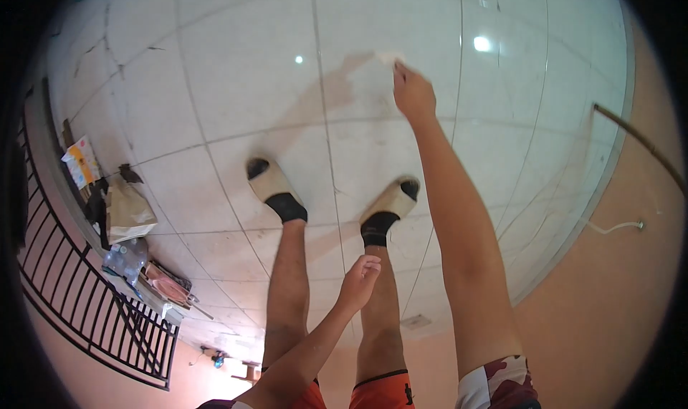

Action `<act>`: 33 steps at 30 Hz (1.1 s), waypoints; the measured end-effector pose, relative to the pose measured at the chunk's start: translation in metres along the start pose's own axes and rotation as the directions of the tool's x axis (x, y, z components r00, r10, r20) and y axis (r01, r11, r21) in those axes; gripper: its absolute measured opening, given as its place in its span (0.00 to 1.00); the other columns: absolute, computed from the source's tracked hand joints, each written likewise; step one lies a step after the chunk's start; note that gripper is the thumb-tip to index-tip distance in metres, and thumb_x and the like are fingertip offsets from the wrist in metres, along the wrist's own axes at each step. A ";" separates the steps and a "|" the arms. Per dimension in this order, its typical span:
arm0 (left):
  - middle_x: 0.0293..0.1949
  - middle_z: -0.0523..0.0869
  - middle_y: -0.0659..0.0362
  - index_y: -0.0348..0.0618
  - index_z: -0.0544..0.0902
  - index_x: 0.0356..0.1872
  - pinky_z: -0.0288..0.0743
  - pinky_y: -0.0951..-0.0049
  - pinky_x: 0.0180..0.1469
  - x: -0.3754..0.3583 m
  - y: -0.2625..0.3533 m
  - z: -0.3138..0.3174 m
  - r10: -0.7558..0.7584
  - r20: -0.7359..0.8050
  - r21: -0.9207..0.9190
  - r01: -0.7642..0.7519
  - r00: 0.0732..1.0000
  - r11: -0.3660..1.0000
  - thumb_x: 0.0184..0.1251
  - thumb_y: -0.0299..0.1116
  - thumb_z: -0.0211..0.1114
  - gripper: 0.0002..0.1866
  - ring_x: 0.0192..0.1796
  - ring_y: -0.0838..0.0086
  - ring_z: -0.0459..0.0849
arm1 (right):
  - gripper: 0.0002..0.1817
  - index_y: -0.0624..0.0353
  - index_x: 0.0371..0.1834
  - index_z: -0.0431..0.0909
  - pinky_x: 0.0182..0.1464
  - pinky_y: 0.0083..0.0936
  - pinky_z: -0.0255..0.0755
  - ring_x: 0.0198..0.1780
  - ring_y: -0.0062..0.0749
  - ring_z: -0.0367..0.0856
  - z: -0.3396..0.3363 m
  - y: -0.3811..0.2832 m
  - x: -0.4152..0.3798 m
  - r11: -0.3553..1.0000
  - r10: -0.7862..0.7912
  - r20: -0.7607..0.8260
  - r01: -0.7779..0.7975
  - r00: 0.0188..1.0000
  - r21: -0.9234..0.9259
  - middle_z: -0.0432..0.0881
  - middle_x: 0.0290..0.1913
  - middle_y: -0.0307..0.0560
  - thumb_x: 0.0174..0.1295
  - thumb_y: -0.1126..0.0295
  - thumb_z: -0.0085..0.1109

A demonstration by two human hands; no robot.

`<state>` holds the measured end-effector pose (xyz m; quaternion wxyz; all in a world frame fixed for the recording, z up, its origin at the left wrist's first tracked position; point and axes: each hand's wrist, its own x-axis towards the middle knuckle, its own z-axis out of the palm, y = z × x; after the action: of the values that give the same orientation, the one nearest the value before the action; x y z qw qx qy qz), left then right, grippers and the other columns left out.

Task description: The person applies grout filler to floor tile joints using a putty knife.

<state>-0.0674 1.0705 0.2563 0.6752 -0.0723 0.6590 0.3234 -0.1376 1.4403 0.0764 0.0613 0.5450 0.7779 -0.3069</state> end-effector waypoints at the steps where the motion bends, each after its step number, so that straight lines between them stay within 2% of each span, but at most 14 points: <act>1: 0.46 0.87 0.60 0.40 0.80 0.55 0.76 0.74 0.51 0.000 0.014 -0.010 0.071 0.023 -0.009 -0.071 0.997 0.997 0.78 0.34 0.60 0.12 0.48 0.76 0.83 | 0.22 0.52 0.63 0.83 0.60 0.43 0.77 0.57 0.57 0.84 -0.002 -0.006 -0.007 0.998 -0.056 0.002 0.056 0.998 0.028 0.86 0.55 0.59 0.74 0.55 0.51; 3: 0.46 0.87 0.60 0.40 0.80 0.55 0.76 0.73 0.51 -0.005 0.038 -0.032 0.155 0.035 -0.027 -0.154 0.987 0.988 0.78 0.33 0.59 0.12 0.49 0.76 0.83 | 0.21 0.53 0.64 0.82 0.61 0.42 0.76 0.58 0.57 0.83 -0.015 -0.020 -0.031 0.995 -0.058 0.058 0.053 0.997 0.088 0.85 0.57 0.60 0.74 0.57 0.53; 7: 0.44 0.86 0.59 0.39 0.80 0.54 0.76 0.74 0.49 -0.020 0.066 -0.092 0.185 -0.150 -0.021 -0.190 0.971 0.982 0.78 0.29 0.58 0.10 0.46 0.76 0.82 | 0.20 0.53 0.64 0.82 0.60 0.40 0.77 0.58 0.56 0.84 -0.046 -0.062 -0.063 0.985 0.024 0.168 -0.051 0.986 0.162 0.84 0.58 0.60 0.73 0.60 0.55; 10: 0.43 0.85 0.59 0.39 0.81 0.52 0.76 0.76 0.48 -0.025 0.105 -0.131 0.300 -0.230 0.011 -0.306 0.926 0.952 0.77 0.26 0.56 0.09 0.42 0.78 0.81 | 0.20 0.52 0.65 0.82 0.60 0.40 0.77 0.58 0.55 0.85 -0.059 -0.103 -0.069 0.958 0.058 0.127 -0.091 0.990 0.272 0.85 0.59 0.59 0.73 0.61 0.56; 12: 0.42 0.85 0.59 0.38 0.80 0.53 0.75 0.77 0.50 -0.033 0.143 -0.155 0.165 -0.157 -0.083 -0.180 0.974 0.980 0.78 0.27 0.56 0.09 0.43 0.79 0.80 | 0.20 0.51 0.65 0.82 0.60 0.39 0.78 0.58 0.54 0.85 -0.060 -0.130 -0.065 0.945 0.084 0.129 -0.120 0.988 0.303 0.85 0.58 0.59 0.73 0.61 0.55; 14: 0.42 0.86 0.59 0.38 0.80 0.53 0.75 0.77 0.51 -0.031 0.181 -0.177 0.163 -0.146 -0.102 -0.179 0.976 0.979 0.80 0.30 0.55 0.10 0.44 0.79 0.81 | 0.20 0.51 0.66 0.82 0.60 0.39 0.78 0.58 0.54 0.85 -0.051 -0.154 -0.049 0.931 0.124 0.145 -0.165 0.982 0.324 0.85 0.58 0.59 0.74 0.61 0.55; 18: 0.45 0.86 0.60 0.39 0.80 0.55 0.74 0.75 0.53 -0.021 0.271 -0.209 0.258 -0.184 0.028 -0.257 0.949 0.966 0.80 0.32 0.58 0.11 0.47 0.79 0.82 | 0.21 0.51 0.66 0.81 0.60 0.39 0.78 0.58 0.55 0.85 -0.020 -0.192 -0.016 0.935 0.117 0.188 -0.172 0.975 0.310 0.85 0.58 0.59 0.73 0.61 0.55; 20: 0.47 0.86 0.60 0.40 0.80 0.55 0.74 0.74 0.53 -0.001 0.302 -0.220 0.314 -0.126 0.135 -0.298 0.941 0.945 0.79 0.33 0.59 0.12 0.47 0.79 0.82 | 0.21 0.50 0.66 0.81 0.60 0.40 0.78 0.58 0.55 0.84 0.001 -0.206 0.005 0.941 0.102 0.219 -0.166 0.970 0.294 0.85 0.58 0.59 0.72 0.60 0.56; 21: 0.47 0.86 0.60 0.42 0.80 0.56 0.74 0.73 0.52 0.002 0.319 -0.221 0.315 -0.149 0.103 -0.302 0.937 0.948 0.79 0.34 0.60 0.12 0.47 0.78 0.82 | 0.21 0.50 0.65 0.82 0.60 0.41 0.78 0.58 0.56 0.84 0.014 -0.210 0.014 0.932 0.067 0.202 -0.134 0.977 0.338 0.85 0.57 0.59 0.72 0.59 0.56; 26: 0.46 0.86 0.60 0.42 0.80 0.57 0.74 0.74 0.50 0.056 0.314 -0.223 0.220 -0.089 0.027 -0.218 0.971 0.975 0.77 0.33 0.60 0.13 0.46 0.78 0.82 | 0.21 0.46 0.66 0.82 0.58 0.42 0.78 0.56 0.58 0.84 0.057 -0.248 0.050 0.932 0.090 0.251 -0.171 0.964 0.321 0.86 0.55 0.59 0.71 0.59 0.56; 29: 0.46 0.87 0.56 0.40 0.80 0.57 0.76 0.71 0.49 0.089 0.296 -0.231 0.171 0.027 0.211 -0.173 0.985 0.962 0.77 0.35 0.61 0.14 0.46 0.73 0.83 | 0.20 0.43 0.64 0.83 0.55 0.44 0.79 0.52 0.58 0.85 0.086 -0.259 0.078 0.967 0.082 0.218 -0.130 0.973 0.218 0.87 0.51 0.58 0.72 0.60 0.56; 31: 0.47 0.86 0.53 0.39 0.79 0.55 0.79 0.65 0.48 0.081 0.298 -0.238 0.098 0.106 0.413 -0.134 0.990 0.901 0.75 0.36 0.62 0.15 0.47 0.65 0.86 | 0.19 0.42 0.63 0.84 0.53 0.45 0.80 0.49 0.57 0.86 0.103 -0.265 0.080 0.984 0.092 0.255 -0.127 0.963 0.121 0.88 0.49 0.57 0.72 0.61 0.56; 32: 0.47 0.86 0.53 0.39 0.79 0.55 0.79 0.65 0.48 0.069 0.307 -0.240 0.065 0.110 0.409 -0.105 0.992 0.906 0.75 0.36 0.62 0.15 0.47 0.65 0.86 | 0.19 0.40 0.63 0.83 0.49 0.46 0.81 0.46 0.56 0.87 0.111 -0.272 0.088 0.988 0.124 0.246 -0.142 0.961 0.060 0.89 0.45 0.56 0.72 0.61 0.56; 33: 0.47 0.86 0.51 0.39 0.79 0.54 0.80 0.62 0.47 0.065 0.326 -0.239 0.173 0.130 0.420 -0.212 0.976 0.882 0.74 0.36 0.62 0.14 0.47 0.61 0.86 | 0.19 0.39 0.63 0.83 0.46 0.46 0.82 0.42 0.55 0.88 0.118 -0.280 0.104 0.990 0.138 0.216 -0.143 0.967 0.004 0.89 0.40 0.55 0.72 0.61 0.56</act>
<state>-0.4474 1.2220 0.2737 0.6675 0.1591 0.6874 0.2380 -0.4546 1.3994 0.0523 0.1615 0.5629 0.7231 -0.3664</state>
